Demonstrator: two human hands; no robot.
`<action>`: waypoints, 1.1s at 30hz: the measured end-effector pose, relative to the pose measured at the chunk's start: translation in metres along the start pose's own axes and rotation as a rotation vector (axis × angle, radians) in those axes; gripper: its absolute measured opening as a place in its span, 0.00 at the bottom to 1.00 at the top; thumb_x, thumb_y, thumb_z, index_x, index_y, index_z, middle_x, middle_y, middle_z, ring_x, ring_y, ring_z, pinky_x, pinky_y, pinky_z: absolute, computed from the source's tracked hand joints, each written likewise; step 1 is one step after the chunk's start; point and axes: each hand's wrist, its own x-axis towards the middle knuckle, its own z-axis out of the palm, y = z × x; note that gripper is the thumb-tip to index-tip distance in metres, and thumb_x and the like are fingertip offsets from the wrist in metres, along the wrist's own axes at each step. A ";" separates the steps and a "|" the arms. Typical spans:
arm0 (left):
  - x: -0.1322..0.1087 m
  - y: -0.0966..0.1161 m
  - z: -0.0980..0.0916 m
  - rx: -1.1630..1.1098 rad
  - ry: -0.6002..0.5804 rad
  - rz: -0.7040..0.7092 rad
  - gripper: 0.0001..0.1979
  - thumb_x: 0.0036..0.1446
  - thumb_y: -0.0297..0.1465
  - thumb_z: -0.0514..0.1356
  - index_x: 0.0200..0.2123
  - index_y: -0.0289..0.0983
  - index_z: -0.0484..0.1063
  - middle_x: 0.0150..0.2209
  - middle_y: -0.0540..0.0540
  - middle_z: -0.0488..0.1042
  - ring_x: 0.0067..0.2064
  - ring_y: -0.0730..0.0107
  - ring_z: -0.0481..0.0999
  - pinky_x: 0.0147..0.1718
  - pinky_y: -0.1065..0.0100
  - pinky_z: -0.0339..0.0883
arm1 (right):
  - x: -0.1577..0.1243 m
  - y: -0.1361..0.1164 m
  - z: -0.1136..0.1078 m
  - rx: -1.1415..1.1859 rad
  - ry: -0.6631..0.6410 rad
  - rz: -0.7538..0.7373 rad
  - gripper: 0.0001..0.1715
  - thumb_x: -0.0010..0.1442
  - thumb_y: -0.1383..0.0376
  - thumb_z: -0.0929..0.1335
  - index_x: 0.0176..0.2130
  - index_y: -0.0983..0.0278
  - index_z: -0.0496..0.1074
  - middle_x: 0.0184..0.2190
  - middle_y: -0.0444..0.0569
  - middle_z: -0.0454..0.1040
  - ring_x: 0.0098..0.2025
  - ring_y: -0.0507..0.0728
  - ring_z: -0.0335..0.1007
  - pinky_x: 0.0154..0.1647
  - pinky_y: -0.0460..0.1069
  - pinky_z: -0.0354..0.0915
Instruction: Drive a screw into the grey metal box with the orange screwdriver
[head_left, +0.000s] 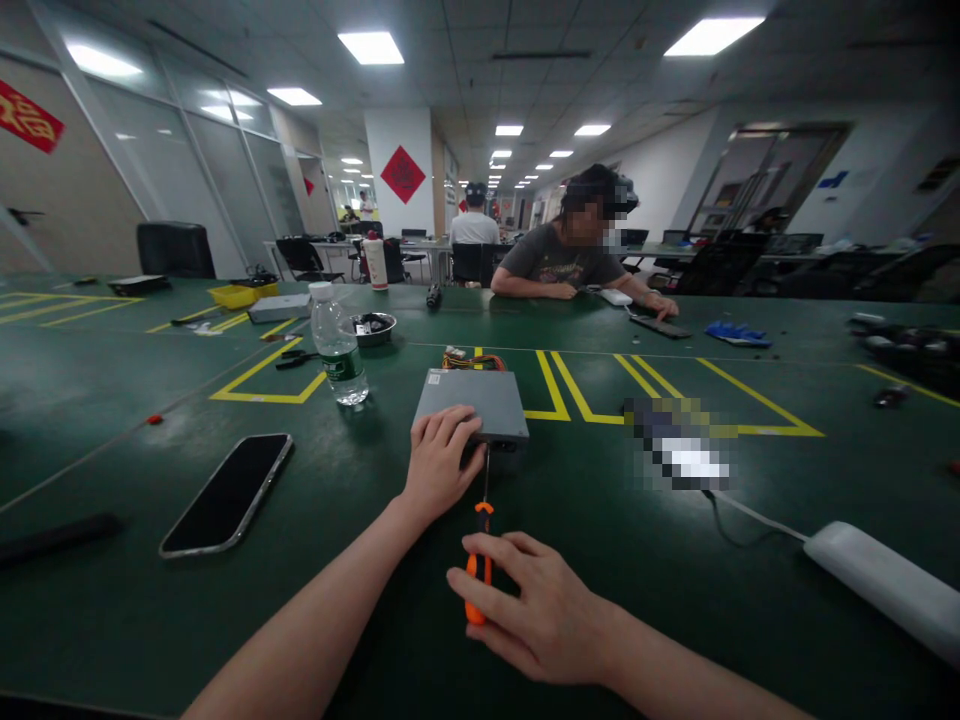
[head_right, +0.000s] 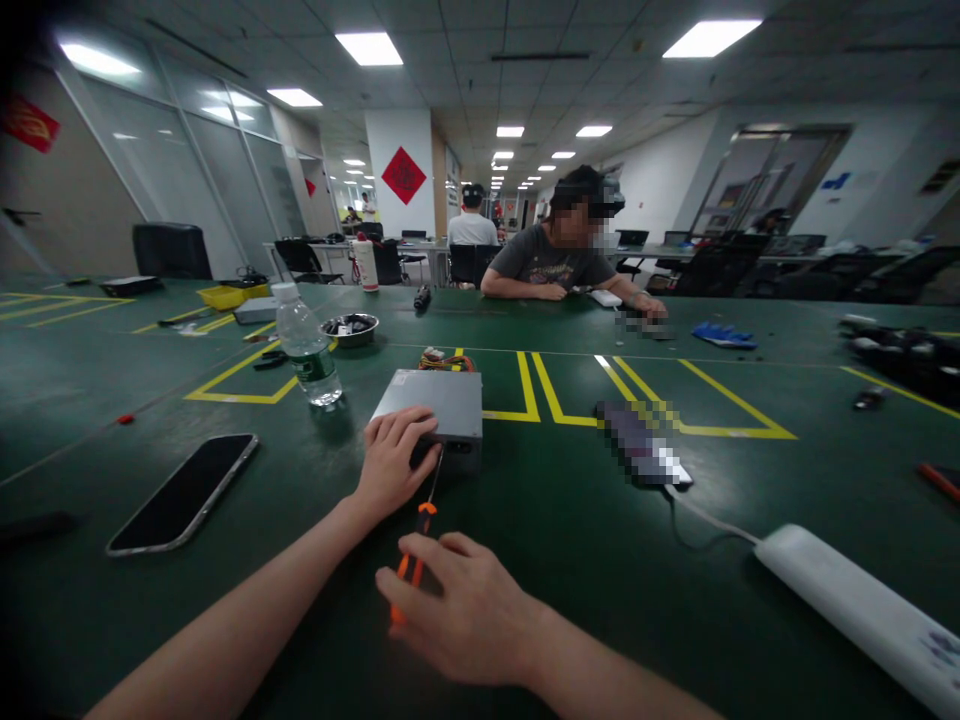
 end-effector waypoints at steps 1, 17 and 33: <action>0.000 0.000 0.000 0.001 0.001 0.002 0.11 0.57 0.33 0.55 0.44 0.41 0.66 0.50 0.46 0.70 0.52 0.63 0.65 0.50 0.58 0.51 | 0.000 0.000 0.000 -0.013 0.016 -0.006 0.16 0.62 0.60 0.60 0.47 0.65 0.64 0.43 0.58 0.71 0.44 0.56 0.69 0.38 0.50 0.66; 0.000 0.002 0.002 0.015 -0.011 -0.013 0.11 0.57 0.33 0.54 0.45 0.41 0.65 0.50 0.46 0.70 0.52 0.63 0.65 0.48 0.58 0.53 | -0.002 0.006 0.000 -0.003 0.129 -0.036 0.14 0.63 0.59 0.61 0.43 0.66 0.65 0.41 0.57 0.73 0.39 0.54 0.71 0.36 0.49 0.66; 0.001 0.005 0.004 0.031 -0.026 0.017 0.12 0.57 0.31 0.52 0.45 0.38 0.65 0.49 0.43 0.69 0.52 0.60 0.64 0.49 0.58 0.55 | -0.002 0.007 0.003 0.023 0.154 -0.076 0.13 0.63 0.60 0.60 0.41 0.68 0.64 0.39 0.57 0.74 0.39 0.53 0.71 0.34 0.48 0.66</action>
